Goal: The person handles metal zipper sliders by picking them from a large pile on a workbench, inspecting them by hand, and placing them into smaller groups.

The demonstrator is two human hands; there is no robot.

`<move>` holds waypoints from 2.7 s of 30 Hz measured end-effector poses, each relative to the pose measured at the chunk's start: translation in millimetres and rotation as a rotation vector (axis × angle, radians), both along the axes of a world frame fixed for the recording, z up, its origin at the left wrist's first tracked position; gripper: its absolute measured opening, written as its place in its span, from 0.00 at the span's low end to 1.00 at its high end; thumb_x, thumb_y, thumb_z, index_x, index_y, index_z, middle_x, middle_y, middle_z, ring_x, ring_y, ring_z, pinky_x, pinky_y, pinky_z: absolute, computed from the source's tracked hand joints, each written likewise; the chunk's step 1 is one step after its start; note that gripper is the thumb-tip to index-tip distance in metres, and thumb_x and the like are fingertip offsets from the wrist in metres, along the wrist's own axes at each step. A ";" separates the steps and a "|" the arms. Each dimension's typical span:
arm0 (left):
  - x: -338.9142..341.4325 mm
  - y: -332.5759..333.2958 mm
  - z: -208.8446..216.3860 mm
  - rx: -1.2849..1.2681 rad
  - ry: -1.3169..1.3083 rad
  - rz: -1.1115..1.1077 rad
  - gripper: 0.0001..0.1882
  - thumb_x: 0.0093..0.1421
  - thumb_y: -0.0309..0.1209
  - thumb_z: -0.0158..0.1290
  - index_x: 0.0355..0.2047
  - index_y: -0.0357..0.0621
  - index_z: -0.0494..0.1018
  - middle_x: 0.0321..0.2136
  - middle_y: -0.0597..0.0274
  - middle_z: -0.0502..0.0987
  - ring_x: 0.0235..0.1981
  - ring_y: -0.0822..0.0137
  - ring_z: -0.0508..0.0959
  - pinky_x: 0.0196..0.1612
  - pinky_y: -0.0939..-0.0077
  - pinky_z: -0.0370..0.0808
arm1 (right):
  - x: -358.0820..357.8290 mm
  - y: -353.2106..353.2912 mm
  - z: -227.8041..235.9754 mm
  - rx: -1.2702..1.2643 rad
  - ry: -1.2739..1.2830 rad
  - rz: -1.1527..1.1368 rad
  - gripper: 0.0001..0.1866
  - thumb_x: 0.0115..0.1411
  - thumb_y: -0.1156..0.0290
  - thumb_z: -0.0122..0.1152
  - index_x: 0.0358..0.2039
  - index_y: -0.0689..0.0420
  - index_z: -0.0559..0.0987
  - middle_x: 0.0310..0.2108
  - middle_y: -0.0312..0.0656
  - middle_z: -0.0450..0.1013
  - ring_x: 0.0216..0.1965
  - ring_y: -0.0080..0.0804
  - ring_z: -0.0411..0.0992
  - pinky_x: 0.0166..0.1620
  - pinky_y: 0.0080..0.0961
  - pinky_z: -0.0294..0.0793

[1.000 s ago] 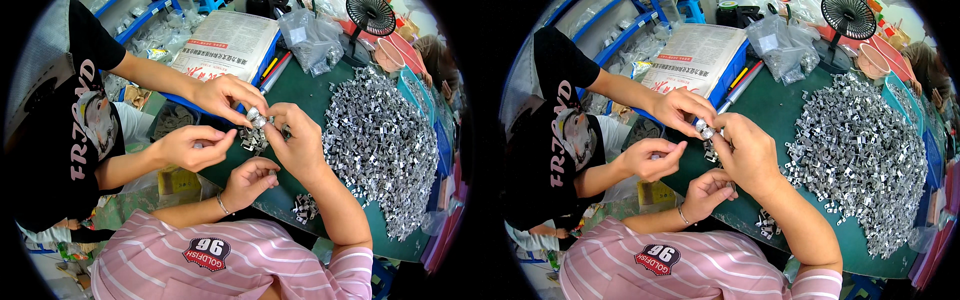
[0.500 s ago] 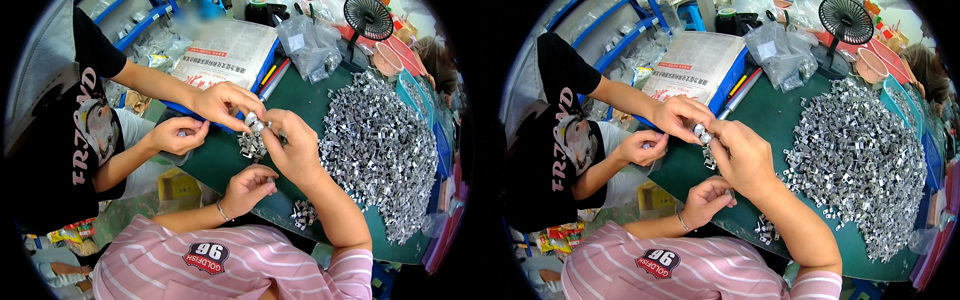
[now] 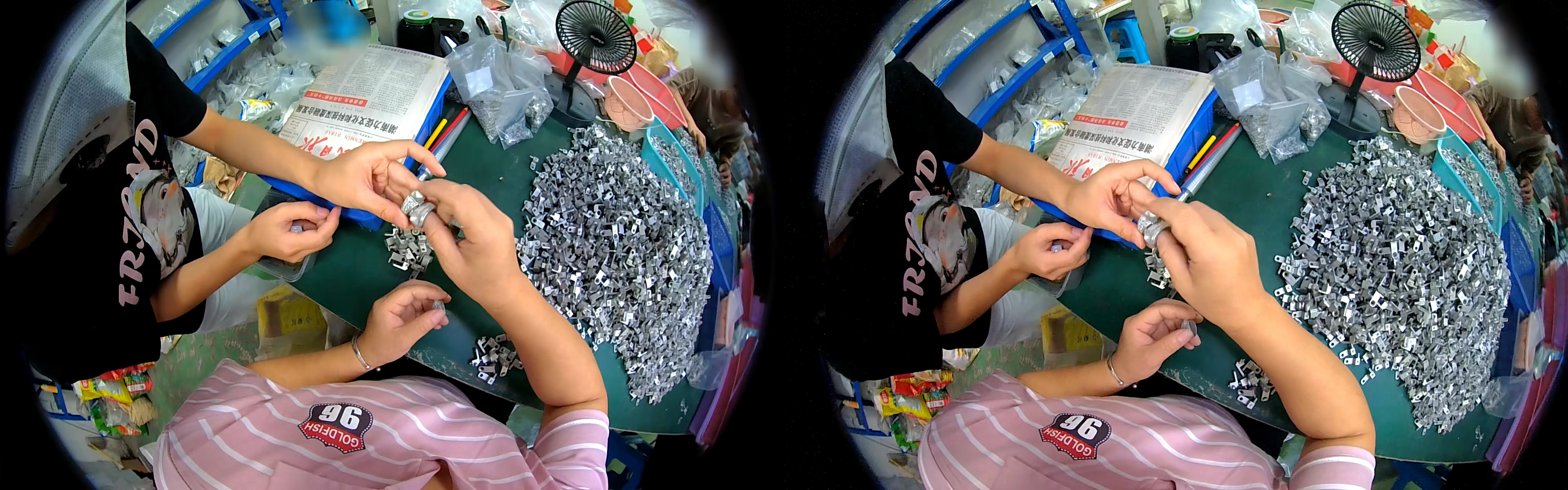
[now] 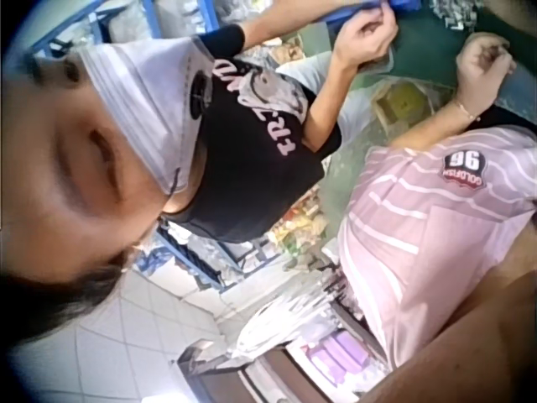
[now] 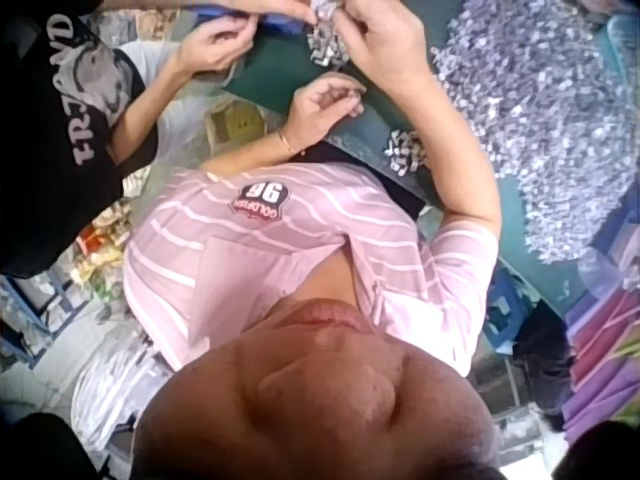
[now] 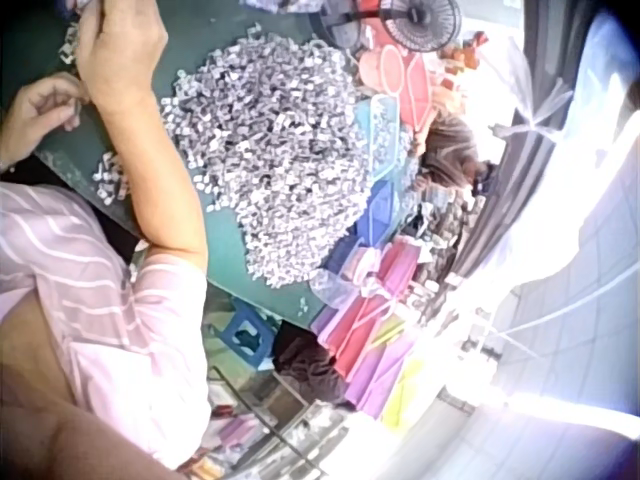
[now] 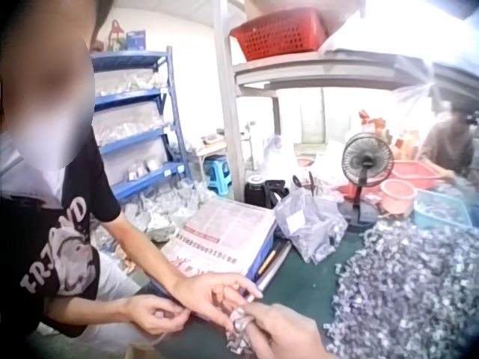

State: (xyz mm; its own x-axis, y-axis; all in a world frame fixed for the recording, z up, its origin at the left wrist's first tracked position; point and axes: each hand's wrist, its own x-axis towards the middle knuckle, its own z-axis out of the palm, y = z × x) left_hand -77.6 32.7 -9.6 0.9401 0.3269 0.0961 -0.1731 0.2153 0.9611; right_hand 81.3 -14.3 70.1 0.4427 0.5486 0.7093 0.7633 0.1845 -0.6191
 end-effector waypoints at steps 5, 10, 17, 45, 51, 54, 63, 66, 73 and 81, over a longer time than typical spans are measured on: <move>3.2 -1.0 2.5 0.011 -0.011 0.001 0.12 0.61 0.17 0.49 0.46 0.33 0.69 0.45 0.52 0.72 0.37 0.66 0.78 0.39 0.76 0.77 | 8.6 -0.1 0.8 -0.030 -0.089 -0.045 0.12 0.50 0.79 0.60 0.37 0.55 0.78 0.23 0.41 0.71 0.23 0.40 0.73 0.25 0.34 0.72; 1.2 1.5 -3.4 -0.032 0.007 -0.003 0.12 0.61 0.17 0.50 0.46 0.33 0.70 0.44 0.54 0.72 0.37 0.68 0.78 0.41 0.77 0.77 | 21.2 -9.9 1.7 0.082 0.178 0.037 0.08 0.54 0.80 0.57 0.36 0.59 0.76 0.26 0.42 0.72 0.25 0.34 0.74 0.30 0.28 0.73; 3.2 1.7 -4.3 -0.060 0.007 0.021 0.11 0.60 0.18 0.50 0.44 0.34 0.71 0.44 0.51 0.72 0.36 0.66 0.78 0.39 0.74 0.78 | 108.9 -70.5 25.7 -0.239 1.086 -0.058 0.06 0.58 0.74 0.56 0.34 0.63 0.75 0.22 0.36 0.72 0.18 0.17 0.66 0.16 0.15 0.60; 26.9 6.9 25.5 -0.723 0.038 -0.086 0.10 0.68 0.33 0.44 0.43 0.41 0.69 0.43 0.53 0.74 0.40 0.66 0.79 0.43 0.76 0.78 | 2.4 -125.6 8.7 -0.329 1.110 0.154 0.14 0.58 0.79 0.55 0.45 0.59 0.72 0.32 0.32 0.67 0.23 0.15 0.63 0.24 0.13 0.64; 22.0 -0.4 31.6 -0.660 0.017 -0.020 0.07 0.65 0.32 0.50 0.38 0.41 0.71 0.36 0.61 0.77 0.36 0.72 0.77 0.39 0.78 0.74 | -34.9 -92.7 -9.1 -0.376 0.567 0.040 0.13 0.50 0.79 0.66 0.38 0.60 0.78 0.22 0.36 0.67 0.23 0.24 0.65 0.25 0.20 0.65; 19.5 -1.5 30.1 -0.590 0.013 0.007 0.07 0.64 0.31 0.52 0.38 0.40 0.71 0.36 0.62 0.76 0.33 0.74 0.75 0.37 0.79 0.73 | -32.9 -86.8 -12.8 -0.339 0.426 0.054 0.12 0.50 0.79 0.67 0.36 0.59 0.79 0.22 0.36 0.68 0.23 0.25 0.65 0.26 0.21 0.65; 19.3 -7.5 26.1 -0.313 -0.042 0.022 0.09 0.58 0.17 0.55 0.39 0.34 0.73 0.39 0.59 0.73 0.38 0.72 0.75 0.41 0.79 0.75 | -28.7 -90.8 -31.4 -0.298 0.431 0.070 0.09 0.51 0.81 0.65 0.34 0.60 0.82 0.25 0.40 0.73 0.26 0.29 0.70 0.30 0.22 0.69; 20.7 -8.6 20.6 -0.123 -0.086 0.027 0.12 0.56 0.15 0.56 0.41 0.33 0.72 0.40 0.58 0.71 0.38 0.71 0.76 0.42 0.78 0.76 | -28.6 -92.6 -31.6 -0.312 0.429 0.052 0.09 0.51 0.82 0.64 0.34 0.60 0.82 0.27 0.42 0.74 0.27 0.31 0.72 0.30 0.23 0.70; 21.5 -9.7 15.8 0.023 -0.179 0.068 0.16 0.52 0.13 0.59 0.41 0.33 0.71 0.40 0.59 0.69 0.36 0.72 0.76 0.40 0.81 0.76 | -30.8 -91.4 -33.8 -0.306 0.470 0.070 0.09 0.50 0.85 0.62 0.33 0.61 0.82 0.27 0.42 0.74 0.28 0.32 0.73 0.30 0.23 0.72; 20.3 -7.7 14.9 0.190 -0.207 0.095 0.17 0.51 0.12 0.59 0.41 0.33 0.71 0.39 0.59 0.68 0.35 0.73 0.76 0.38 0.81 0.76 | -31.2 -90.7 -37.5 -0.290 0.474 0.095 0.09 0.51 0.84 0.62 0.34 0.61 0.81 0.26 0.40 0.73 0.26 0.27 0.72 0.29 0.21 0.71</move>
State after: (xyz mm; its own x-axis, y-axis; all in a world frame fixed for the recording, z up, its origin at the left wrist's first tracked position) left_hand -57.4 25.0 5.4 0.8602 0.3705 0.3504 -0.3805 0.0087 0.9248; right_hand 50.0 -105.0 32.5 0.6153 0.7446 0.2589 0.3772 0.0103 -0.9261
